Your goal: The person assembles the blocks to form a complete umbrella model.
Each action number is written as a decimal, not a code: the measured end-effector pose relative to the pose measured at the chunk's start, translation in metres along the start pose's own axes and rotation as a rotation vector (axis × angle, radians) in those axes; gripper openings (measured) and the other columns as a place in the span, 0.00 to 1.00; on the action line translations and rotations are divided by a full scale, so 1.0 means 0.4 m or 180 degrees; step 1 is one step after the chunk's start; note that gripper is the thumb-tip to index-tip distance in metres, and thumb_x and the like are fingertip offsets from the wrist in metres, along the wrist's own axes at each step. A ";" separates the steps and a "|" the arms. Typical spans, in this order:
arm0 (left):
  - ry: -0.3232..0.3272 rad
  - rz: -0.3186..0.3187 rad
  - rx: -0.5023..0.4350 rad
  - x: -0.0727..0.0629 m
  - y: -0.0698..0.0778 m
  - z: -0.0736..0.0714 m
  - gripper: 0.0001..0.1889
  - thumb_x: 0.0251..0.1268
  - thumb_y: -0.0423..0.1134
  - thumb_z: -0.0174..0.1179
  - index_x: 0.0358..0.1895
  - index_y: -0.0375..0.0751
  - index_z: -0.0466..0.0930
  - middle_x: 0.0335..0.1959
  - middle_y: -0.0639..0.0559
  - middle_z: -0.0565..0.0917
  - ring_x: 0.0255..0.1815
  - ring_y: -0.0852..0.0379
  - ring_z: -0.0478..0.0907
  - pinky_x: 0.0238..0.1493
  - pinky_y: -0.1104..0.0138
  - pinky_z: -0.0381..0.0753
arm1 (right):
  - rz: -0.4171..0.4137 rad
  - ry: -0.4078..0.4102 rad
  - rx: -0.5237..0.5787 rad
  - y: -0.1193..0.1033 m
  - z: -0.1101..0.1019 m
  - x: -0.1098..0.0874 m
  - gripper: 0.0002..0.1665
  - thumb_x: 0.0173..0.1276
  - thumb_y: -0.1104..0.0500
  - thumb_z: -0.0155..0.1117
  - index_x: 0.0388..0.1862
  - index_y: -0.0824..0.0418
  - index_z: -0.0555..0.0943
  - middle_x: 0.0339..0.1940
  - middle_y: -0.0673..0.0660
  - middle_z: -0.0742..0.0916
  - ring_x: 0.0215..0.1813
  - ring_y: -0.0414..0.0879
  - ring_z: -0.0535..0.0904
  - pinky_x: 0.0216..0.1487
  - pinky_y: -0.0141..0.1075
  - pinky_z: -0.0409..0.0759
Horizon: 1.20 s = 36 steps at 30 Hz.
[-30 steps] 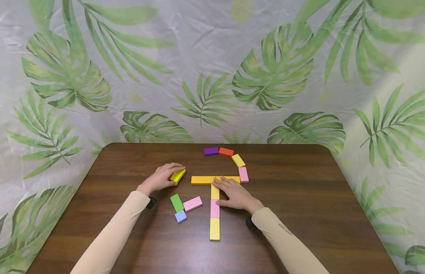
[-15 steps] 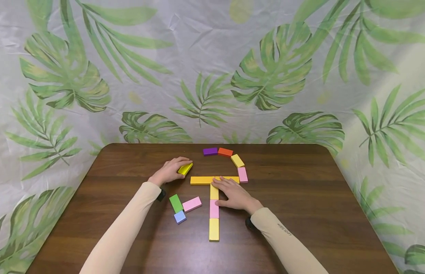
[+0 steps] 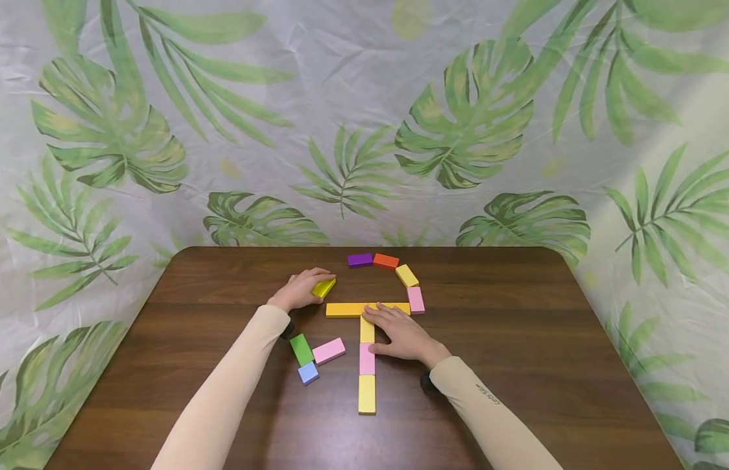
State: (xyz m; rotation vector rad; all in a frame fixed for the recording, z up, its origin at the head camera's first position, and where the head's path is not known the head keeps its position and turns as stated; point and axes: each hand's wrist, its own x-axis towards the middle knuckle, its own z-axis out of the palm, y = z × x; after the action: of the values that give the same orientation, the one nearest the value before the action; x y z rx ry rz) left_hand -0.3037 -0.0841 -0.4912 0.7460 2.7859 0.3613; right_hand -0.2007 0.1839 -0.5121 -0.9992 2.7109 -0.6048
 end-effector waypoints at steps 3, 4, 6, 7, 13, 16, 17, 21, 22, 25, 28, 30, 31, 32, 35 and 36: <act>0.0005 -0.0031 0.0022 0.004 0.001 0.001 0.33 0.61 0.36 0.66 0.70 0.49 0.66 0.71 0.49 0.64 0.68 0.46 0.61 0.63 0.45 0.60 | 0.0017 -0.0015 -0.0004 -0.002 -0.002 0.001 0.44 0.67 0.41 0.59 0.74 0.61 0.60 0.75 0.57 0.63 0.76 0.56 0.51 0.71 0.54 0.48; 0.0020 -0.0029 0.0021 0.004 0.001 0.002 0.33 0.61 0.36 0.66 0.70 0.49 0.66 0.71 0.49 0.63 0.68 0.45 0.61 0.63 0.45 0.60 | 0.0022 -0.0020 -0.0002 -0.002 -0.002 0.001 0.44 0.67 0.41 0.59 0.74 0.61 0.60 0.75 0.57 0.63 0.76 0.56 0.51 0.71 0.54 0.48; 0.0044 -0.0016 -0.0003 0.002 0.001 0.003 0.34 0.61 0.36 0.66 0.71 0.48 0.65 0.72 0.49 0.62 0.69 0.45 0.61 0.63 0.44 0.60 | 0.0025 -0.0025 0.0000 -0.003 -0.003 0.001 0.44 0.67 0.41 0.59 0.74 0.61 0.60 0.75 0.57 0.63 0.76 0.56 0.51 0.71 0.54 0.47; 0.0060 -0.0005 -0.0027 -0.001 0.000 0.004 0.34 0.61 0.36 0.66 0.71 0.47 0.65 0.72 0.49 0.61 0.69 0.44 0.61 0.63 0.44 0.59 | 0.0026 -0.0026 0.0000 -0.003 -0.003 0.001 0.44 0.67 0.41 0.59 0.74 0.61 0.60 0.75 0.57 0.63 0.75 0.56 0.51 0.71 0.54 0.47; 0.0154 0.0092 -0.0063 -0.029 -0.008 0.007 0.31 0.64 0.36 0.63 0.70 0.44 0.66 0.71 0.46 0.62 0.69 0.46 0.62 0.63 0.45 0.59 | 0.0021 -0.0010 0.0019 -0.004 -0.003 -0.001 0.44 0.67 0.41 0.60 0.74 0.61 0.60 0.74 0.57 0.63 0.75 0.56 0.51 0.71 0.55 0.48; 0.0198 0.0162 -0.0072 -0.047 -0.008 0.006 0.27 0.66 0.35 0.61 0.68 0.41 0.68 0.70 0.44 0.65 0.68 0.47 0.64 0.62 0.46 0.62 | 0.0013 -0.0008 0.0020 -0.007 -0.004 -0.002 0.44 0.67 0.42 0.60 0.74 0.62 0.60 0.74 0.58 0.63 0.75 0.57 0.51 0.71 0.55 0.48; 0.0208 0.0185 -0.0081 -0.053 -0.007 0.006 0.26 0.67 0.35 0.60 0.68 0.41 0.69 0.69 0.43 0.65 0.68 0.47 0.64 0.62 0.46 0.62 | 0.0011 -0.0006 0.0019 -0.007 -0.005 -0.002 0.44 0.67 0.42 0.60 0.74 0.62 0.60 0.74 0.58 0.63 0.75 0.57 0.51 0.71 0.55 0.48; 0.0204 0.0235 -0.0102 -0.070 -0.003 0.009 0.23 0.68 0.33 0.57 0.66 0.38 0.70 0.67 0.42 0.67 0.67 0.45 0.64 0.60 0.46 0.64 | 0.0003 0.0006 0.0015 -0.009 -0.005 -0.001 0.44 0.67 0.41 0.60 0.74 0.62 0.61 0.74 0.58 0.64 0.75 0.57 0.51 0.71 0.55 0.47; 0.0201 0.0241 -0.0085 -0.072 -0.001 0.011 0.23 0.68 0.32 0.57 0.66 0.38 0.71 0.67 0.41 0.67 0.67 0.44 0.64 0.60 0.46 0.64 | 0.0002 0.0009 0.0010 -0.009 -0.005 -0.002 0.44 0.67 0.41 0.60 0.74 0.62 0.61 0.74 0.58 0.64 0.75 0.57 0.51 0.71 0.55 0.47; 0.0151 0.0206 0.0020 -0.074 0.004 0.015 0.23 0.69 0.33 0.56 0.66 0.39 0.70 0.68 0.42 0.67 0.68 0.44 0.63 0.61 0.46 0.64 | 0.0006 0.0008 -0.0003 -0.007 -0.005 -0.001 0.44 0.67 0.41 0.59 0.74 0.62 0.60 0.74 0.58 0.63 0.75 0.57 0.51 0.71 0.54 0.47; 0.0143 0.0162 0.0087 -0.071 0.008 0.018 0.23 0.70 0.33 0.55 0.67 0.40 0.70 0.68 0.44 0.66 0.68 0.45 0.62 0.62 0.47 0.63 | 0.0002 0.0009 0.0002 -0.005 -0.003 -0.002 0.44 0.67 0.40 0.59 0.74 0.62 0.60 0.74 0.58 0.63 0.75 0.57 0.51 0.71 0.55 0.48; 0.0133 0.0139 0.0089 -0.068 0.010 0.019 0.23 0.70 0.34 0.54 0.67 0.40 0.69 0.69 0.44 0.65 0.69 0.45 0.62 0.62 0.46 0.63 | 0.0003 0.0007 0.0014 -0.004 -0.002 -0.001 0.44 0.67 0.40 0.59 0.74 0.62 0.60 0.74 0.58 0.63 0.75 0.57 0.51 0.71 0.55 0.48; 0.0136 0.0132 0.0078 -0.065 0.011 0.019 0.23 0.71 0.34 0.54 0.68 0.40 0.69 0.69 0.44 0.65 0.69 0.45 0.62 0.62 0.46 0.63 | -0.0001 0.0008 0.0018 -0.004 -0.002 -0.001 0.44 0.67 0.40 0.59 0.74 0.62 0.60 0.74 0.58 0.63 0.75 0.57 0.51 0.71 0.55 0.48; 0.0127 0.0121 0.0060 -0.063 0.012 0.018 0.23 0.71 0.34 0.53 0.68 0.40 0.69 0.70 0.45 0.64 0.69 0.45 0.61 0.62 0.46 0.63 | -0.0002 0.0008 0.0024 -0.004 -0.002 -0.001 0.44 0.67 0.40 0.59 0.74 0.62 0.60 0.74 0.58 0.64 0.75 0.57 0.51 0.71 0.55 0.47; 0.0090 0.0091 -0.0023 -0.055 0.017 0.016 0.23 0.72 0.35 0.52 0.69 0.41 0.67 0.71 0.45 0.63 0.70 0.45 0.60 0.63 0.45 0.61 | 0.0001 0.0003 0.0011 -0.003 -0.002 0.000 0.44 0.67 0.40 0.59 0.74 0.61 0.60 0.74 0.57 0.63 0.75 0.56 0.51 0.71 0.54 0.47; 0.0085 0.0084 -0.0055 -0.052 0.018 0.015 0.23 0.72 0.35 0.52 0.69 0.41 0.67 0.71 0.45 0.63 0.70 0.45 0.60 0.63 0.44 0.61 | 0.0000 0.0005 0.0010 -0.002 -0.002 -0.001 0.44 0.67 0.41 0.59 0.74 0.62 0.60 0.74 0.57 0.63 0.75 0.56 0.51 0.71 0.54 0.48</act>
State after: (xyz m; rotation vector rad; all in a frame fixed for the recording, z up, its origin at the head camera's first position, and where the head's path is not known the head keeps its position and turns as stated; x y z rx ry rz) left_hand -0.2812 -0.0877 -0.4915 0.7805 2.7966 0.4024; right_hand -0.2002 0.1836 -0.5111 -0.9984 2.7104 -0.6101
